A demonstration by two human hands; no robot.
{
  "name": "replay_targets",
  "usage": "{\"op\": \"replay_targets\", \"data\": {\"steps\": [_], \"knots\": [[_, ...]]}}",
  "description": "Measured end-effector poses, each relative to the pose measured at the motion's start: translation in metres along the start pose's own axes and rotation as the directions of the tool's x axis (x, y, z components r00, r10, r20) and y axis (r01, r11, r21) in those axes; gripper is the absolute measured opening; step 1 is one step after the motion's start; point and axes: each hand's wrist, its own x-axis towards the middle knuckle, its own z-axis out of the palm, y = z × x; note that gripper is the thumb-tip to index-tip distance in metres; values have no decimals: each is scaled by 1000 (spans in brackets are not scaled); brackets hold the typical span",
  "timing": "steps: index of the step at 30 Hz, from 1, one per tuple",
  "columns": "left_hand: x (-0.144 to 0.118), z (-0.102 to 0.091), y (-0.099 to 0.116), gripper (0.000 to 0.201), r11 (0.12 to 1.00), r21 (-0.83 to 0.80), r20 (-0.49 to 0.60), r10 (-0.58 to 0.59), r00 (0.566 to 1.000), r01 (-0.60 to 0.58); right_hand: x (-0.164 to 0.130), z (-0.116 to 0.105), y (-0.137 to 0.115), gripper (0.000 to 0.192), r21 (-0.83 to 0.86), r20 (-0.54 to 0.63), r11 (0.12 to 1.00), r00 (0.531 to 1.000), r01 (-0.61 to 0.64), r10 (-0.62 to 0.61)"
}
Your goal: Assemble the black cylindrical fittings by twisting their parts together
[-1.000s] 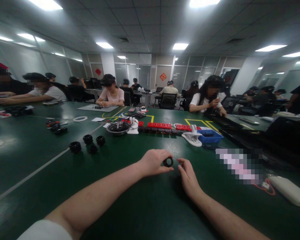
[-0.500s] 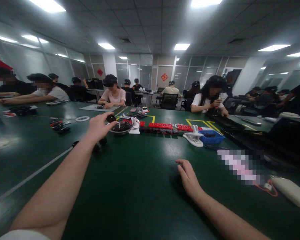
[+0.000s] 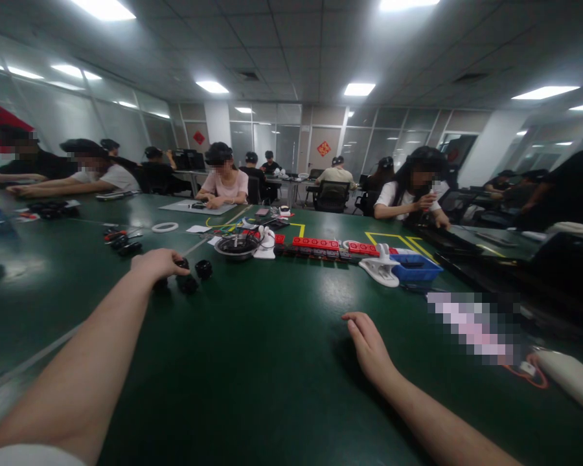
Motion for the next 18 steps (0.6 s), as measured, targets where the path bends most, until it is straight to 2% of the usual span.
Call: {"op": "replay_targets", "data": {"steps": [9,14,18], "knots": [[1,20,3,51,995,65,89,67,994,-73,0,-1,-2,25,12,15,1000,1000,11,-11],[3,31,8,52,995,85,119,46,992,-56,0,-1,-4,24,15,19,1000,1000,16,-16],[2,32,11,61,994,95,92,46,995,-55,0,-2,-4,24,16,23,1000,1000,16,-16]]}}
